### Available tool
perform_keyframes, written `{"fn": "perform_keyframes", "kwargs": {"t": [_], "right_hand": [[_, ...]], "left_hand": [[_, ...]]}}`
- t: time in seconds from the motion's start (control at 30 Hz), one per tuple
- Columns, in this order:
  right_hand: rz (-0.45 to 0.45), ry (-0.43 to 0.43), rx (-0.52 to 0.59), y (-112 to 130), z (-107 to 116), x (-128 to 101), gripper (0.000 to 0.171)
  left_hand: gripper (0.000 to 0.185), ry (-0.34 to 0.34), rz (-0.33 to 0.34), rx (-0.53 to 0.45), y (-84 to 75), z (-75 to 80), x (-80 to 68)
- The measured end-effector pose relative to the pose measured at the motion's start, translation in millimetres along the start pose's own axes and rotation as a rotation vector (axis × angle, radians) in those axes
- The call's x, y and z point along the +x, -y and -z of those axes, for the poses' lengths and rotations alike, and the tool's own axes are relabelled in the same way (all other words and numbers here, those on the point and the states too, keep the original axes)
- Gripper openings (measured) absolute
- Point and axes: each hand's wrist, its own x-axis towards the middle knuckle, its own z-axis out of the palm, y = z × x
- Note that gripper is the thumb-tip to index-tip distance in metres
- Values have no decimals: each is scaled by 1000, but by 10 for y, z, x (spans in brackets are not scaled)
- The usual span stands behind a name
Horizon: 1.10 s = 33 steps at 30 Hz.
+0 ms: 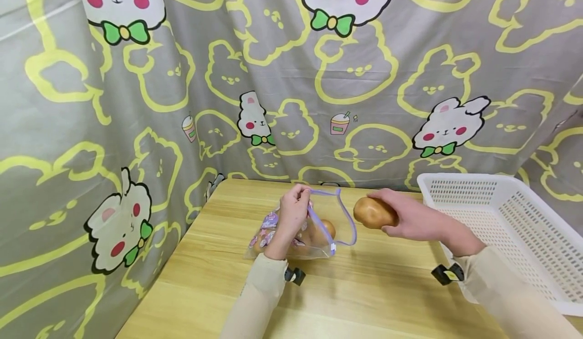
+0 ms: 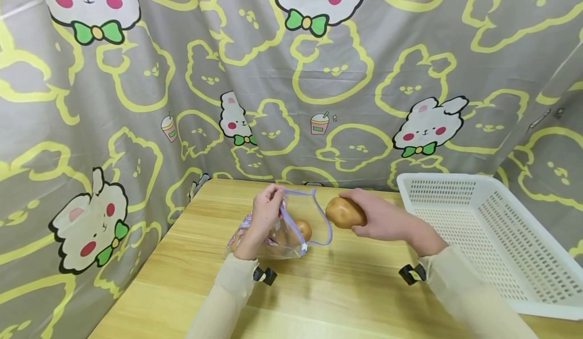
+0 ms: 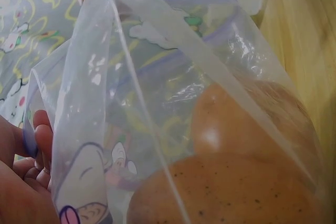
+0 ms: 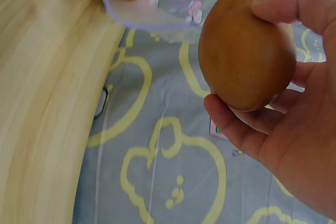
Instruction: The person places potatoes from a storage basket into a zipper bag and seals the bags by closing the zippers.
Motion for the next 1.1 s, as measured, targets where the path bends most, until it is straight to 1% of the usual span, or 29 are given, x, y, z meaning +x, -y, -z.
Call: {"fn": "perform_keyframes", "kwargs": {"t": [0.13,0.23,0.37,0.5,0.57,0.67,0.93,1.1], "right_hand": [[27,1,25,31,-103,91,70],[17,13,52,52,-178,148,69],[-38,38,117,79,-267,224,67],[-114,87,220,106,-369,310,67],[-133,103,254,117,-425,353,67],[-139,98,259,131,-497,411,67],[-105,90,224,193,-587,496,66],[-142,84,199,175,-602,530,69]], "left_hand": [[16,0,3,-5,-7,3,-7],[16,2,2,-2,-7,5,-8],[16,3,-3,4,-5,7,-8],[17,5,-5,9,-8,6,-15],[17,7,-2,14,-9,4,-19],[18,4,2,17,-7,0,-18],[17,-1,-6,2,-2,-16,8],[17,-4,-13,15,-11,-10,8]]}}
